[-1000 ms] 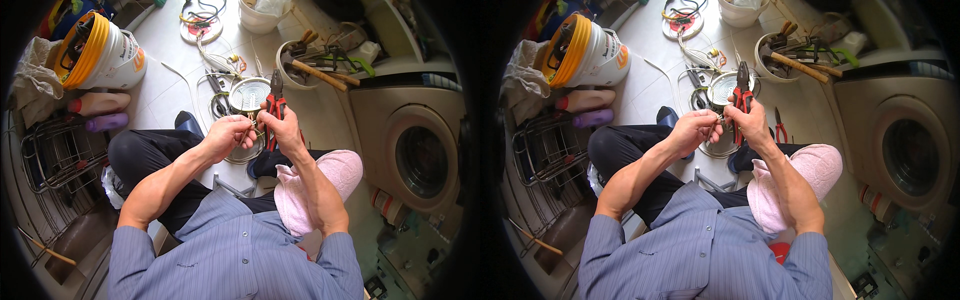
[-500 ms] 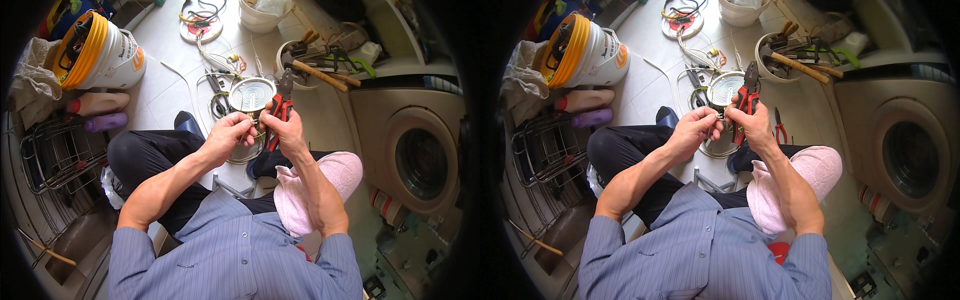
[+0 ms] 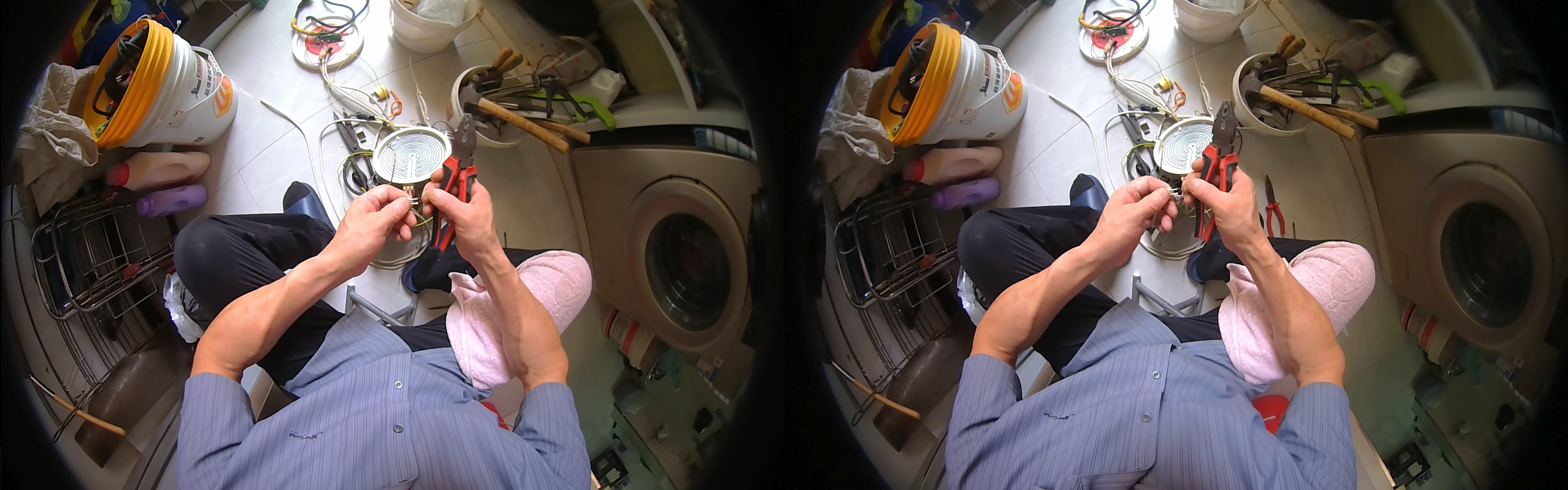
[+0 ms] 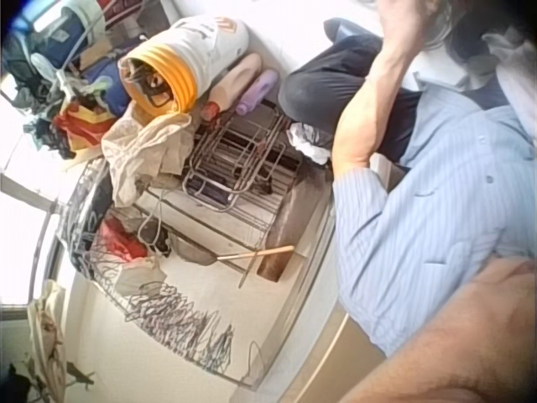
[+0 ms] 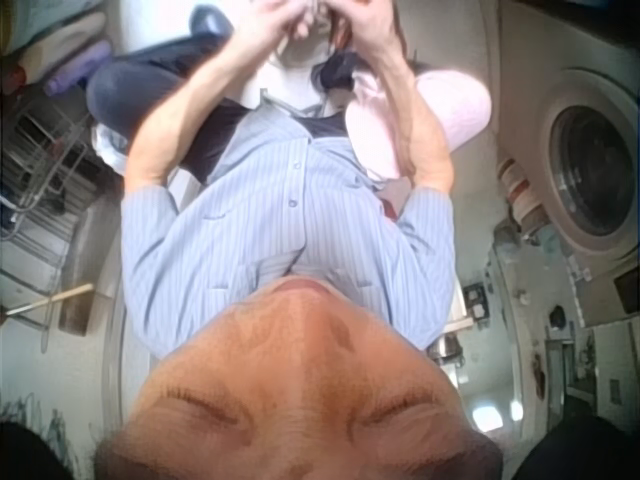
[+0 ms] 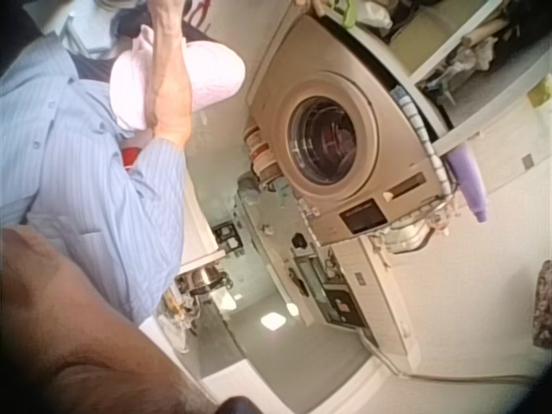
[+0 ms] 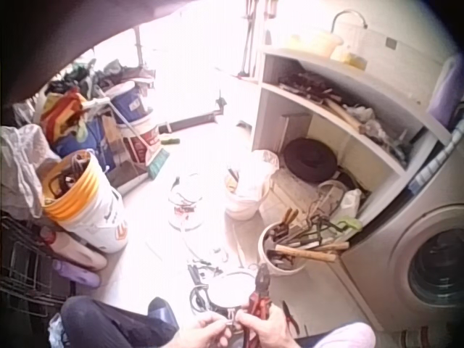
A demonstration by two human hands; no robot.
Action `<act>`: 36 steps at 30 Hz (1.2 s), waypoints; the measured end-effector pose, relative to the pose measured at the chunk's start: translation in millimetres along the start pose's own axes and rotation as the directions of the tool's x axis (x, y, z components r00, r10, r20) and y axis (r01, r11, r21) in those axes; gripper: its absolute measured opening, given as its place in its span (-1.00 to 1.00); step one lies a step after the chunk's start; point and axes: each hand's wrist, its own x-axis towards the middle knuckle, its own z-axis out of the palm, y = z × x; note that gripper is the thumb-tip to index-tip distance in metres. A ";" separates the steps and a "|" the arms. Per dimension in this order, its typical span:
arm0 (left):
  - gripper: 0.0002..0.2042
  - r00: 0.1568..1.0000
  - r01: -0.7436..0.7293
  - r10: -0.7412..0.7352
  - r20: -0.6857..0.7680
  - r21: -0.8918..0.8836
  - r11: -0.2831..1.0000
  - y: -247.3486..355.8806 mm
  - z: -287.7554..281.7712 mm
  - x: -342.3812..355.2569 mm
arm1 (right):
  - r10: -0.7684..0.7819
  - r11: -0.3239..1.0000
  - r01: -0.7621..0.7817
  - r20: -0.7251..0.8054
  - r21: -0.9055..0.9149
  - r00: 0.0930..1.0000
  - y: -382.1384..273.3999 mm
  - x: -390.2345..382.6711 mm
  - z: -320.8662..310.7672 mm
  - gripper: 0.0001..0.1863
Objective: The person manipulates a circular heating element and its wiring, using pliers to strip insulation from wires and connect them while sitting on the floor.
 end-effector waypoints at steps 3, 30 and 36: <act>-0.85 1.000 -0.014 0.014 -0.006 0.010 1.000 1.6 0.7 -0.8 | 0.003 1.000 -0.003 -0.001 0.009 1.000 0.9 0.1 -0.2 -0.69; -0.87 0.973 -0.191 0.221 -0.067 0.309 0.932 -1.2 4.9 -2.9 | 0.000 1.000 0.000 0.011 -0.030 1.000 1.5 -0.1 1.8 -0.69; -0.85 0.976 -0.172 0.204 -0.076 0.303 0.937 -0.9 4.6 -1.3 | -0.005 1.000 0.005 0.032 0.011 0.999 5.1 1.0 -1.2 -0.72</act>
